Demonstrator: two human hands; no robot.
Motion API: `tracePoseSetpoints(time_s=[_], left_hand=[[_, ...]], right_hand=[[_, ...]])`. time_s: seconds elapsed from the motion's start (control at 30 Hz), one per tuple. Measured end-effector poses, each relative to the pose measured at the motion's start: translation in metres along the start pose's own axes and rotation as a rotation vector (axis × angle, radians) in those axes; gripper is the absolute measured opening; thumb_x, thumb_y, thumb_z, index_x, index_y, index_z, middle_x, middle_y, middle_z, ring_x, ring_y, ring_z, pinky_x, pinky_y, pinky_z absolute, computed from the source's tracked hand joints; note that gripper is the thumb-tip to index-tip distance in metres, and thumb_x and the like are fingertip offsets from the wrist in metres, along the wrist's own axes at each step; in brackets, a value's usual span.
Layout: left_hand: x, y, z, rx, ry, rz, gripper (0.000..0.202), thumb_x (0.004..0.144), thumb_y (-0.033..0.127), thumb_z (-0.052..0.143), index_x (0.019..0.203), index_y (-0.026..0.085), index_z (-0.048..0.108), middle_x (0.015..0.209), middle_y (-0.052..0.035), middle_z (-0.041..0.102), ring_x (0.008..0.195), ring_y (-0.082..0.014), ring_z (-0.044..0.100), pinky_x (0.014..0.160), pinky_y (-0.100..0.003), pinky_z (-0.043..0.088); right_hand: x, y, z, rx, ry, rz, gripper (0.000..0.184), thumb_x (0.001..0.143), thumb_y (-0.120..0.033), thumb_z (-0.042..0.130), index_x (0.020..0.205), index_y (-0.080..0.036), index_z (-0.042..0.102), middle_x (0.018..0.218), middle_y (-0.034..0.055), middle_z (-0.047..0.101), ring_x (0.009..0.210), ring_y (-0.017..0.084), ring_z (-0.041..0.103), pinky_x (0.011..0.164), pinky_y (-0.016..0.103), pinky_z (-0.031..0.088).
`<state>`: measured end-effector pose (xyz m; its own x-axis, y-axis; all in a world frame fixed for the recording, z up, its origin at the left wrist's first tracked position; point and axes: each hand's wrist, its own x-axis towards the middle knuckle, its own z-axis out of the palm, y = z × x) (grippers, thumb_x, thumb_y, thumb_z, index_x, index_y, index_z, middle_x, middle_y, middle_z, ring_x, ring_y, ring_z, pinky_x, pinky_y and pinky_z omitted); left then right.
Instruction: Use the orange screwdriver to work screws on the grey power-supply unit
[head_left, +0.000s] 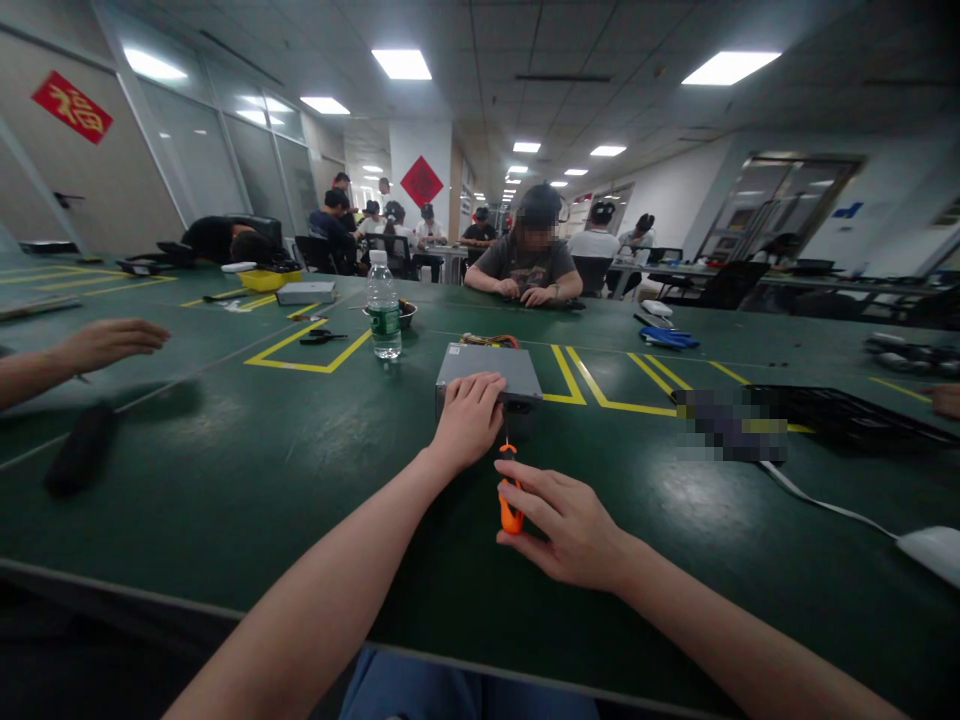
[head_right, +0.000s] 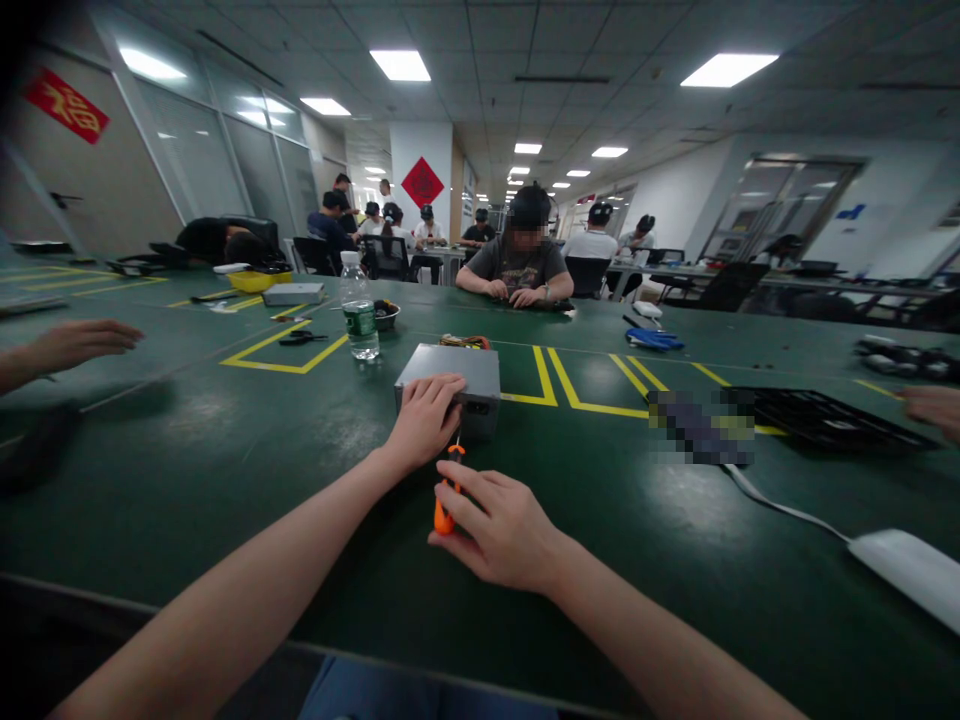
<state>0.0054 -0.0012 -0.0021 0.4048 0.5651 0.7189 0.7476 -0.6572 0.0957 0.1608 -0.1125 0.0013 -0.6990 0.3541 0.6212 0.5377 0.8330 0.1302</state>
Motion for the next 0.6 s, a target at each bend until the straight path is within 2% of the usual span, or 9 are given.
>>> tracePoseSetpoints(time_s=[0.1,0.23,0.33,0.5,0.6], left_hand=[[-0.0003,0.0001,-0.0002,0.000,0.001,-0.006,0.031,0.086,0.021,0.043,0.117,0.020,0.049,0.125,-0.0044,0.053,0.116,-0.0199,0.043,0.097,-0.037,0.030],[-0.0001,0.0008,-0.0006,0.000,0.005,-0.004,0.031,0.086,0.021,0.042,0.117,0.020,0.049,0.125,-0.0052,0.053,0.116,-0.0196,0.044,0.097,-0.037,0.030],[0.0002,0.0011,-0.0008,-0.004,0.005,-0.004,0.031,0.087,0.022,0.041,0.116,0.020,0.049,0.124,-0.0055,0.054,0.116,-0.0198,0.044,0.097,-0.037,0.030],[0.0006,0.0009,-0.0001,-0.005,0.006,-0.013,0.030,0.086,0.021,0.042,0.116,0.021,0.049,0.124,-0.0045,0.054,0.116,-0.0195,0.044,0.096,-0.037,0.031],[0.0009,0.0012,-0.0002,-0.007,0.004,-0.018,0.029,0.087,0.022,0.042,0.115,0.021,0.050,0.124,-0.0042,0.054,0.115,-0.0197,0.044,0.096,-0.037,0.031]], right_hand=[[-0.0023,0.0011,0.0020,0.068,0.032,0.048,0.032,0.084,-0.034,0.053,0.107,-0.014,0.043,0.117,0.0194,0.057,0.097,0.021,0.062,0.076,0.033,0.053],[-0.0010,-0.0001,-0.0031,0.082,-0.076,0.055,0.041,0.088,-0.037,0.046,0.120,-0.013,0.040,0.121,0.0191,0.054,0.107,0.023,0.057,0.082,0.035,0.051],[0.0013,-0.0005,-0.0054,0.036,-0.123,0.024,0.040,0.090,-0.034,0.042,0.124,-0.014,0.041,0.123,0.0178,0.052,0.108,0.023,0.056,0.082,0.036,0.050],[-0.0004,0.0025,0.0001,0.045,0.019,0.043,0.035,0.084,-0.036,0.054,0.110,-0.014,0.045,0.115,0.0183,0.058,0.098,0.022,0.061,0.077,0.034,0.052],[-0.0013,0.0029,0.0006,0.073,0.032,0.071,0.036,0.083,-0.037,0.054,0.110,-0.014,0.043,0.115,0.0185,0.058,0.100,0.023,0.060,0.077,0.035,0.052]])
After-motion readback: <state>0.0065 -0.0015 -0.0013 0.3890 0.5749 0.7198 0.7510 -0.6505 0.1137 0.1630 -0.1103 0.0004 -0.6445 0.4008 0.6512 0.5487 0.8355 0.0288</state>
